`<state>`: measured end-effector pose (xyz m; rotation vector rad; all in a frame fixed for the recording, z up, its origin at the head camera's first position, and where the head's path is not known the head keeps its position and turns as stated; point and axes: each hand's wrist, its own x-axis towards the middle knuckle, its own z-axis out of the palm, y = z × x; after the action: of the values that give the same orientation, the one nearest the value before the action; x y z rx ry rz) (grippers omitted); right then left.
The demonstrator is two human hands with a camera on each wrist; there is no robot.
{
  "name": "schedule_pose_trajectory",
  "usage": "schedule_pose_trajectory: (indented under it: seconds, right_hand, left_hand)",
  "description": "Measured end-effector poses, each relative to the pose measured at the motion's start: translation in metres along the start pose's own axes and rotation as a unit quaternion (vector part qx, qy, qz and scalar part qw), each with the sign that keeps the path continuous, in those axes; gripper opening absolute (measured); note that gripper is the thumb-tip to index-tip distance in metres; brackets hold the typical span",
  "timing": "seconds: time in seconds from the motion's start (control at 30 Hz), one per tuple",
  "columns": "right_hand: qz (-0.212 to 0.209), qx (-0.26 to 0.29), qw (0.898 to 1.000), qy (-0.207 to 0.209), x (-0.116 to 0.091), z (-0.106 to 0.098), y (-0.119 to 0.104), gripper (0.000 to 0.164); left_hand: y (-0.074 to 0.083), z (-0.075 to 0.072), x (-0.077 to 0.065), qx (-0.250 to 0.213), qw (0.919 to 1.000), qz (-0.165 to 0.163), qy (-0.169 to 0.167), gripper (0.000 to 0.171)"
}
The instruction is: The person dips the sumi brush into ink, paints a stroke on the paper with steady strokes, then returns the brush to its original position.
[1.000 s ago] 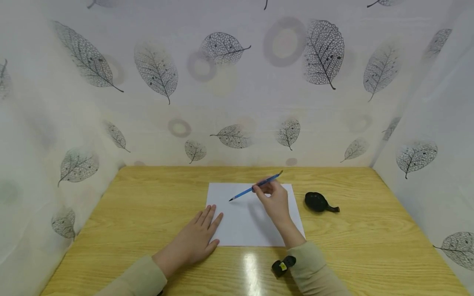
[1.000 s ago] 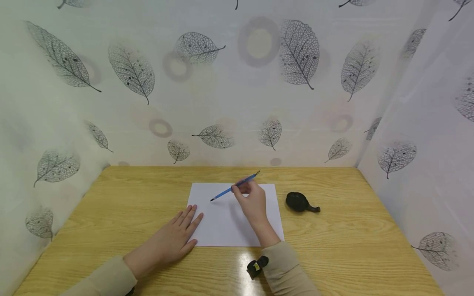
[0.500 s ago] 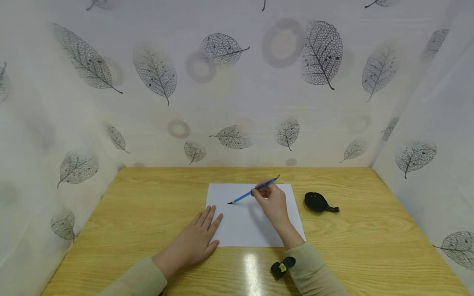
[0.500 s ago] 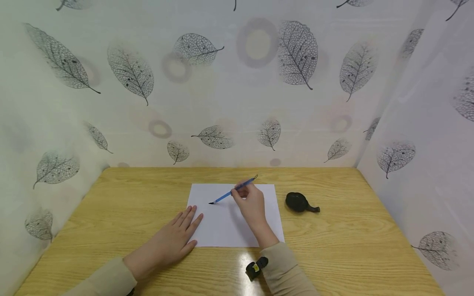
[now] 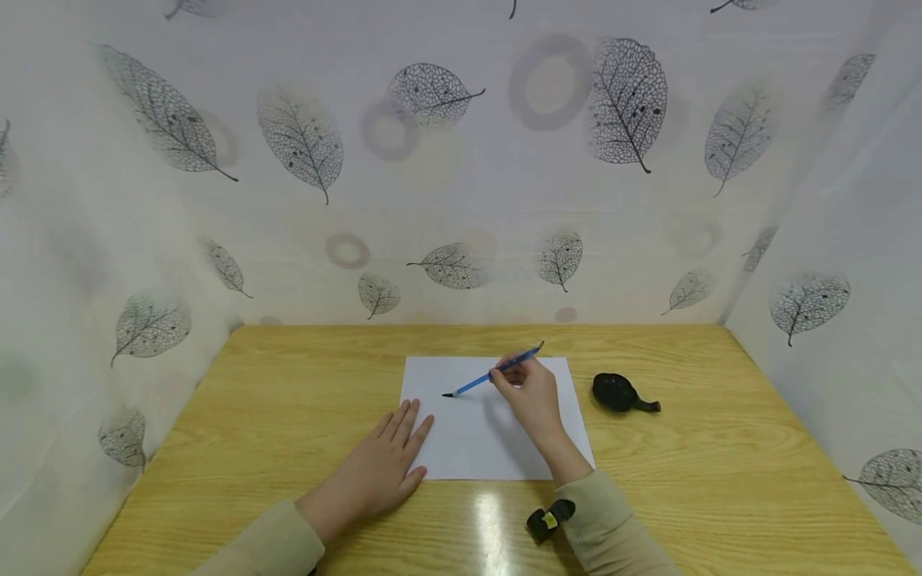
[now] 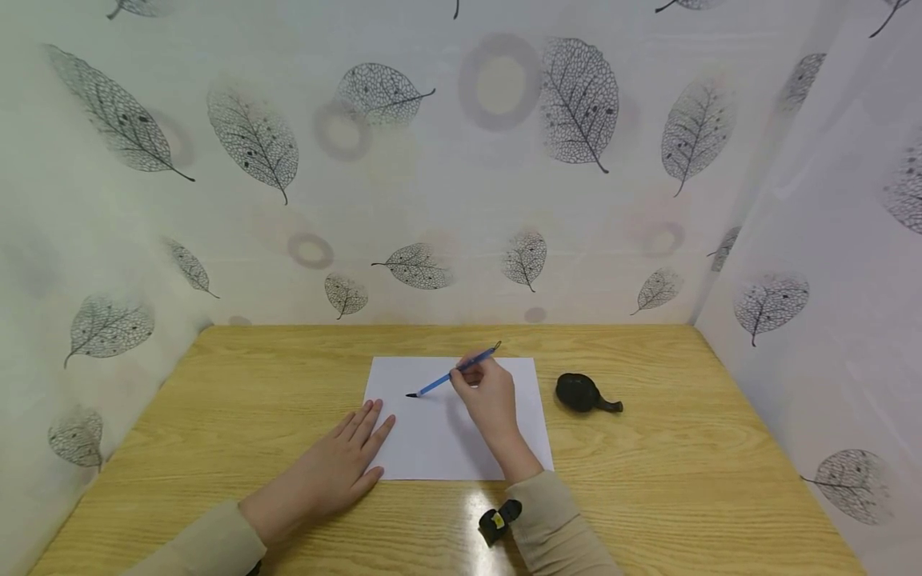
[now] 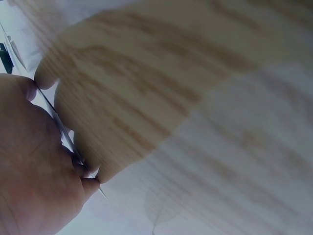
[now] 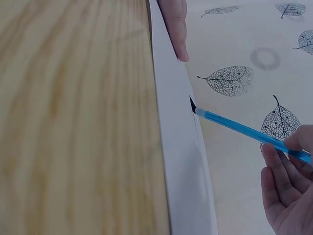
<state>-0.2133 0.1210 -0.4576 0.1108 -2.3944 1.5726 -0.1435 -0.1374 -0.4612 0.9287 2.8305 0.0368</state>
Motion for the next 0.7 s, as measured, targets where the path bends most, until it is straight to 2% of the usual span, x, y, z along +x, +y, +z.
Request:
schedule_pose_trajectory:
  seconds: [0.2, 0.7]
  right_hand:
    - [0.01, 0.003, 1.0, 0.002, 0.0007, -0.0012, 0.0001, 0.012]
    - [-0.007, -0.016, 1.0, 0.003, 0.0003, -0.0025, -0.0019, 0.012]
  left_hand:
    - [-0.0012, 0.0028, 0.0014, -0.001, 1.0, -0.005, -0.001, 0.07]
    - [-0.0024, 0.0057, 0.0013, -0.005, 1.0, -0.001, 0.001, 0.07]
